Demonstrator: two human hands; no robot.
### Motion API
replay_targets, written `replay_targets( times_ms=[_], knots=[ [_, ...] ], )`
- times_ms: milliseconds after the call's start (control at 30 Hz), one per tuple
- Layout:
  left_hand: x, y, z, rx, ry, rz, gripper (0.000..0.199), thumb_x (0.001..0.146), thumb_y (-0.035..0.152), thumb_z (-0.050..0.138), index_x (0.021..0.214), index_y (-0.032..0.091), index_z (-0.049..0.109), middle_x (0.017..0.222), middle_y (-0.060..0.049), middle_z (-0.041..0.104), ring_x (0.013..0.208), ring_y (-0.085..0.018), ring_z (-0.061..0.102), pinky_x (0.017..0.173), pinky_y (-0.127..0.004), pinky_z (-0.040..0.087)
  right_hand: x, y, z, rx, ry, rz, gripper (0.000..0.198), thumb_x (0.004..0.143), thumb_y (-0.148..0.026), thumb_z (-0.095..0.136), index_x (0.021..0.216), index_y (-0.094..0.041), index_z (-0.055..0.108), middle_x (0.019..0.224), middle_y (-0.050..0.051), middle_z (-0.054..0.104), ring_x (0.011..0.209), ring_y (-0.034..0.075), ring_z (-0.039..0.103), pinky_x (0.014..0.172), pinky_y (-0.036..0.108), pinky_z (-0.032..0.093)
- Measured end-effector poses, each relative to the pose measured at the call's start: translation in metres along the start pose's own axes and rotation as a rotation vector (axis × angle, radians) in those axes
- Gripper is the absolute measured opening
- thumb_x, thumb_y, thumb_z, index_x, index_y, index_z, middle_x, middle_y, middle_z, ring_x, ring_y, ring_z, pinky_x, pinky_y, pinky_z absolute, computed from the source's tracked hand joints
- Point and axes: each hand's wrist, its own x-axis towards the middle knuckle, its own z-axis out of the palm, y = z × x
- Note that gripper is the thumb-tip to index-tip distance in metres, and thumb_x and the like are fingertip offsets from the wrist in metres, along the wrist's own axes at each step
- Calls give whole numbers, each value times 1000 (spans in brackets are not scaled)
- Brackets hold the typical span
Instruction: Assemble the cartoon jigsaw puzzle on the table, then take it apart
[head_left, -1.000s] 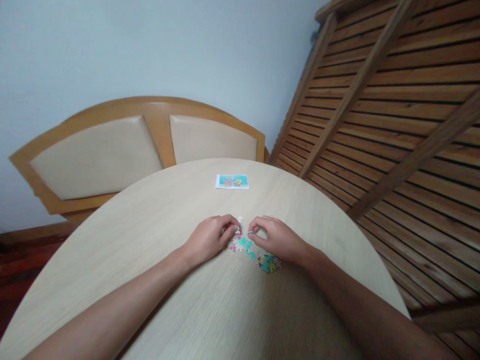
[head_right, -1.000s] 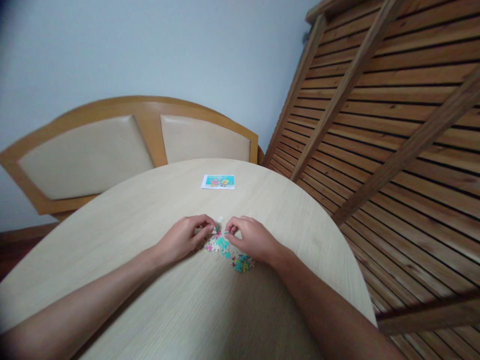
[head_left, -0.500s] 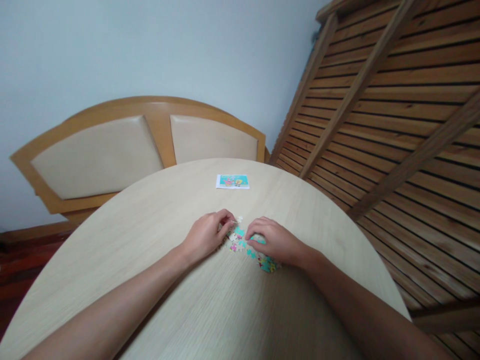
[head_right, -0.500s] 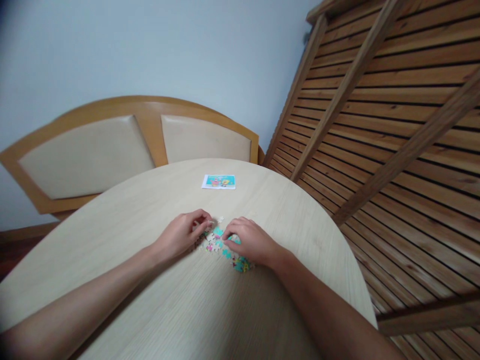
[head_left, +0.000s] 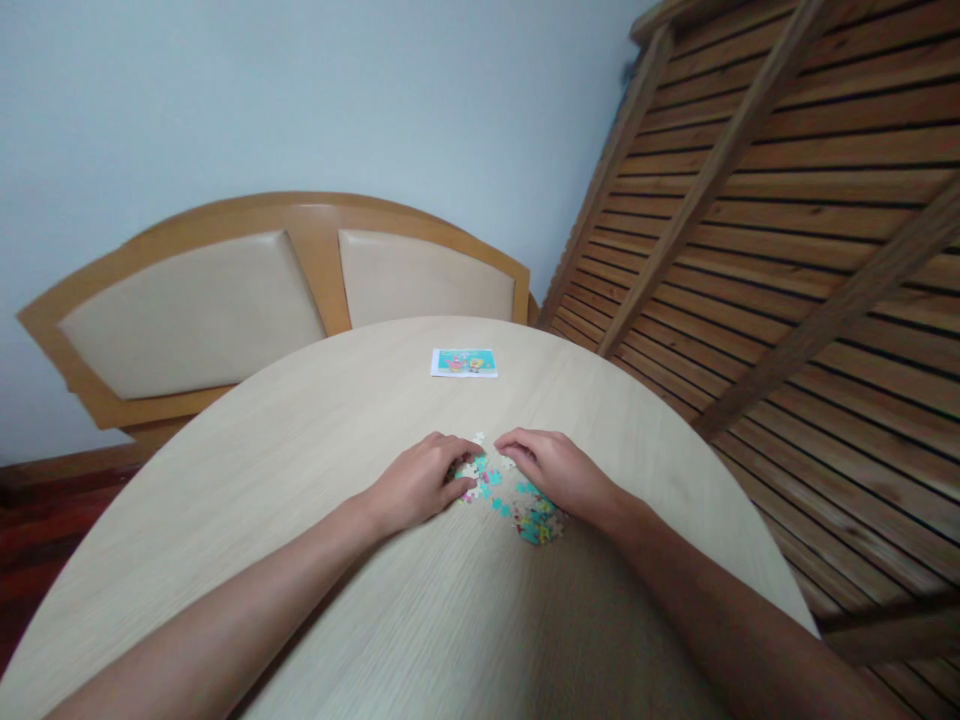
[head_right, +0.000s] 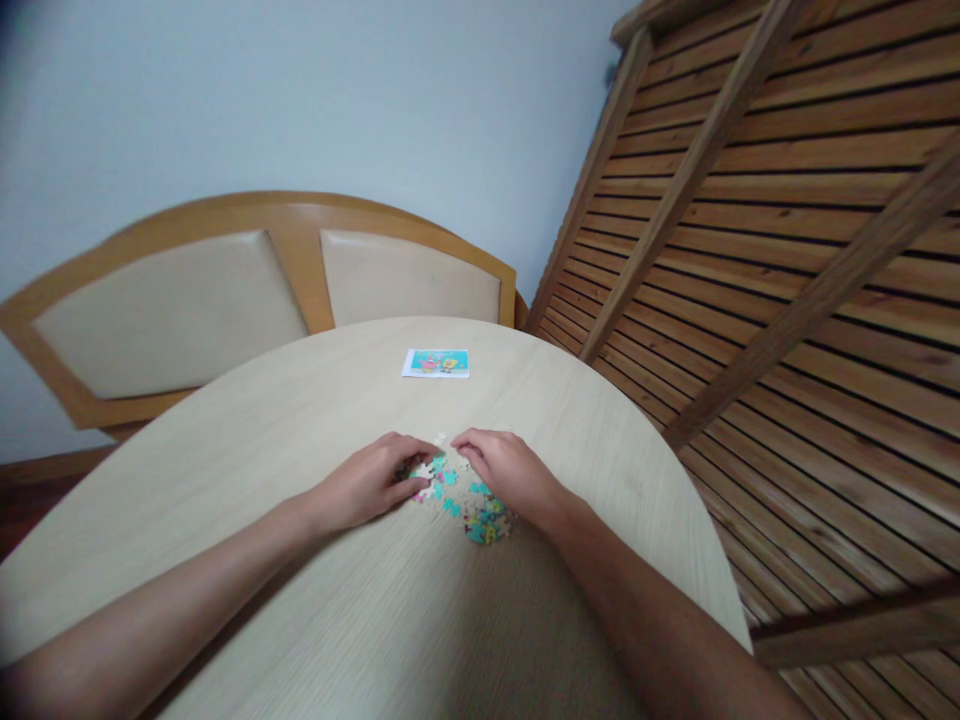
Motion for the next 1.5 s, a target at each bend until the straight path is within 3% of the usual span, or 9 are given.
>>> replay_targets(
  times_ms=[100, 200, 300, 367, 467, 633, 833, 1200, 1500],
  knots=[
    [1, -2, 1, -16, 8, 1, 29, 91, 22, 59, 119, 21, 66, 114, -8, 72, 106, -25, 62, 95, -38, 48, -7, 0, -12, -79, -38, 11, 25, 92, -34, 61, 111, -21, 71, 114, 8, 71, 108, 25, 65, 95, 37, 48],
    [2, -3, 1, -41, 37, 5, 26, 91, 19, 56, 115, 22, 66, 113, -7, 72, 105, -23, 64, 95, -37, 49, -22, -1, -26, -141, -156, 72, 60, 69, -59, 81, 117, -25, 70, 118, 10, 66, 108, 30, 62, 89, 39, 50],
    [3, -4, -1, -92, 81, -11, 24, 93, 18, 52, 112, 21, 67, 110, -7, 72, 101, -22, 65, 91, -34, 50, -35, -4, -35, -150, -263, 72, 76, 50, -54, 92, 120, -30, 70, 116, 8, 65, 105, 32, 61, 83, 38, 52],
    [4, -5, -4, -136, 111, -37, 22, 93, 19, 51, 109, 20, 67, 109, -8, 72, 99, -21, 66, 89, -34, 51, -38, -7, -37, -134, -307, 84, 70, 54, -44, 92, 119, -28, 71, 113, 8, 64, 104, 30, 61, 85, 37, 51],
    [7, -9, -10, -220, 181, -68, 22, 92, 18, 51, 109, 18, 65, 108, -8, 71, 97, -21, 65, 86, -33, 53, -32, -10, -34, -77, -331, 66, 46, 73, -32, 80, 118, -24, 71, 110, 8, 66, 104, 27, 63, 91, 36, 50],
    [10, -15, -22, -304, 223, -53, 28, 89, 13, 50, 113, 17, 64, 108, -8, 70, 97, -19, 65, 83, -31, 54, -17, -10, -20, -37, -208, 33, 16, 81, -17, 68, 95, -21, 74, 105, 7, 70, 102, 24, 66, 94, 36, 49],
    [10, -14, -26, -338, 179, -50, 37, 83, 4, 49, 114, 16, 64, 110, -7, 70, 99, -17, 65, 85, -31, 54, -8, -6, -5, -11, -61, -1, 21, 77, -6, 61, 86, -21, 73, 112, 7, 73, 106, 24, 68, 96, 36, 50],
    [9, -11, -24, -444, 127, -78, 24, 88, 26, 60, 107, 14, 67, 97, -7, 74, 77, -15, 66, 69, -26, 52, -1, 8, 5, 123, 132, 123, 20, 89, -13, 54, 96, -19, 71, 90, 3, 77, 80, 18, 71, 77, 29, 53],
    [9, -12, -23, -533, 109, -99, 32, 90, 39, 58, 107, 12, 66, 92, -10, 75, 80, -18, 70, 70, -28, 54, -1, 8, -1, 257, 159, 122, 26, 91, -12, 49, 107, -19, 68, 107, 6, 75, 96, 17, 70, 86, 30, 54]
  ],
)
